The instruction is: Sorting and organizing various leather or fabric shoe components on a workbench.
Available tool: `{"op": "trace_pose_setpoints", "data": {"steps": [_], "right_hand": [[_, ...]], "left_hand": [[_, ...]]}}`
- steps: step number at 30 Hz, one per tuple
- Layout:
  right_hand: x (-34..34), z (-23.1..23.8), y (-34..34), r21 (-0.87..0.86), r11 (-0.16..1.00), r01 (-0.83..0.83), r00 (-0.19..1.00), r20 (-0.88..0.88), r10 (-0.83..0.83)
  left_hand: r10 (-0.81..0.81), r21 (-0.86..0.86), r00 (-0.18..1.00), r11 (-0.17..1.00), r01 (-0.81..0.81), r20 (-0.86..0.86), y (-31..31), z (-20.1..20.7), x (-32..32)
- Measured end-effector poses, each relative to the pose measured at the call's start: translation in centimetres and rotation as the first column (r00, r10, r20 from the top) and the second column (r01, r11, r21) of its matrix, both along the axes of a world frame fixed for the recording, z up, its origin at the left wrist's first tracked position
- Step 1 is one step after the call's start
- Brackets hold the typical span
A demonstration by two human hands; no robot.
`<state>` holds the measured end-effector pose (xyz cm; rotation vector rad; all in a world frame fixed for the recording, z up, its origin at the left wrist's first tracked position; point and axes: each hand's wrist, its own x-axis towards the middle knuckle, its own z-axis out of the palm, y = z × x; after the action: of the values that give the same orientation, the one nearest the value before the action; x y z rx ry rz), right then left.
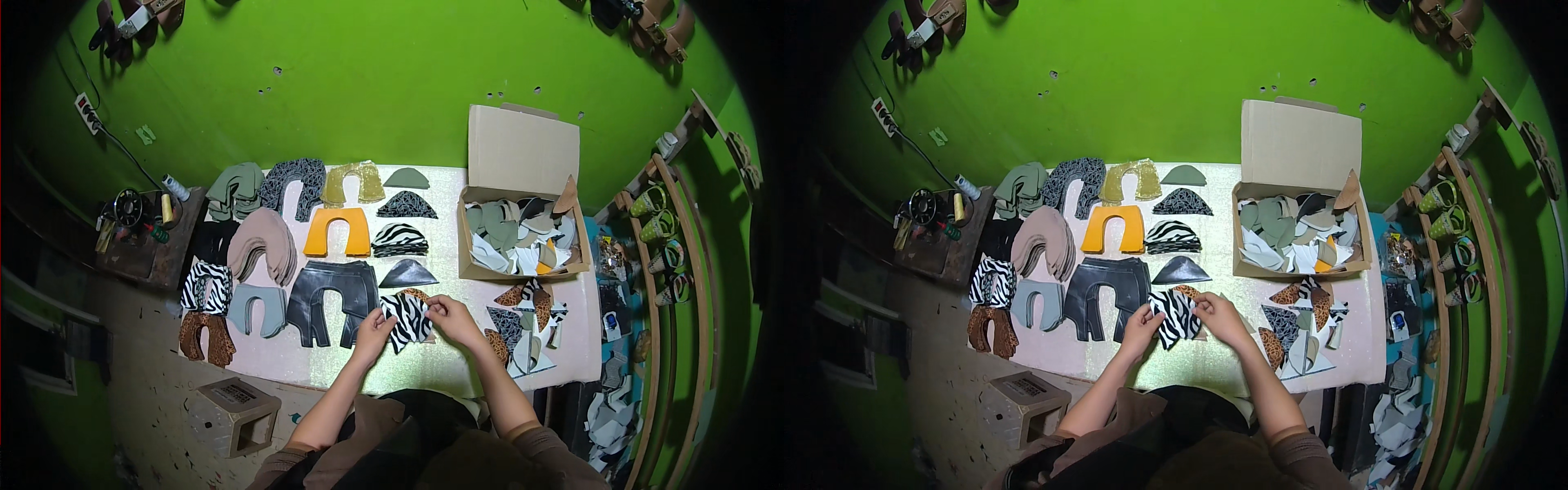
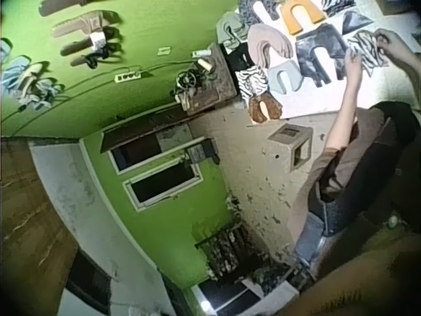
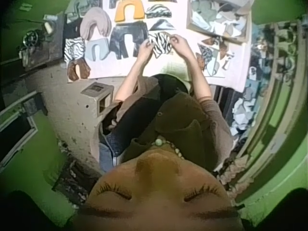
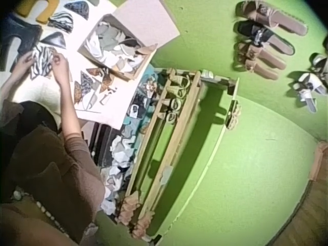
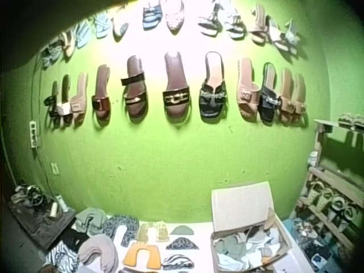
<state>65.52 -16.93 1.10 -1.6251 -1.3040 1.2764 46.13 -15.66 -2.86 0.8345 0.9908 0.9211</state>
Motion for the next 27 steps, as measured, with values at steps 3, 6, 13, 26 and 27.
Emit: {"op": "trace_pose_setpoints", "data": {"steps": [3,6,13,26,27], "right_hand": [[0.1,-0.2,0.3,-0.009,1.000,-0.027,0.999,-0.047,0.026],[0.2,0.1,0.5,-0.015,0.999,-0.052,0.987,-0.153,0.050],[-1.4,-1.1,0.2,0.169,0.985,-0.030,0.999,0.039,0.024],[-2.1,-1.7,1.0,0.058,0.997,0.060,0.982,-0.183,-0.049],[-2.3,-1.2,1.2,0.071,0.996,0.057,0.985,-0.166,-0.045]], "left_hand": [[-0.043,-0.016,0.999,0.999,0.043,-0.024,0.4,0.2,-0.5],[-0.053,0.001,0.998,0.999,0.053,-0.020,0.4,0.3,-0.7],[-0.175,-0.037,0.985,0.984,0.175,-0.001,0.2,0.8,-0.4],[-0.142,-0.149,0.984,0.976,0.156,0.106,1.2,0.6,-0.5],[-0.156,-0.166,0.982,0.971,0.171,0.102,1.3,0.5,-0.5]]}}
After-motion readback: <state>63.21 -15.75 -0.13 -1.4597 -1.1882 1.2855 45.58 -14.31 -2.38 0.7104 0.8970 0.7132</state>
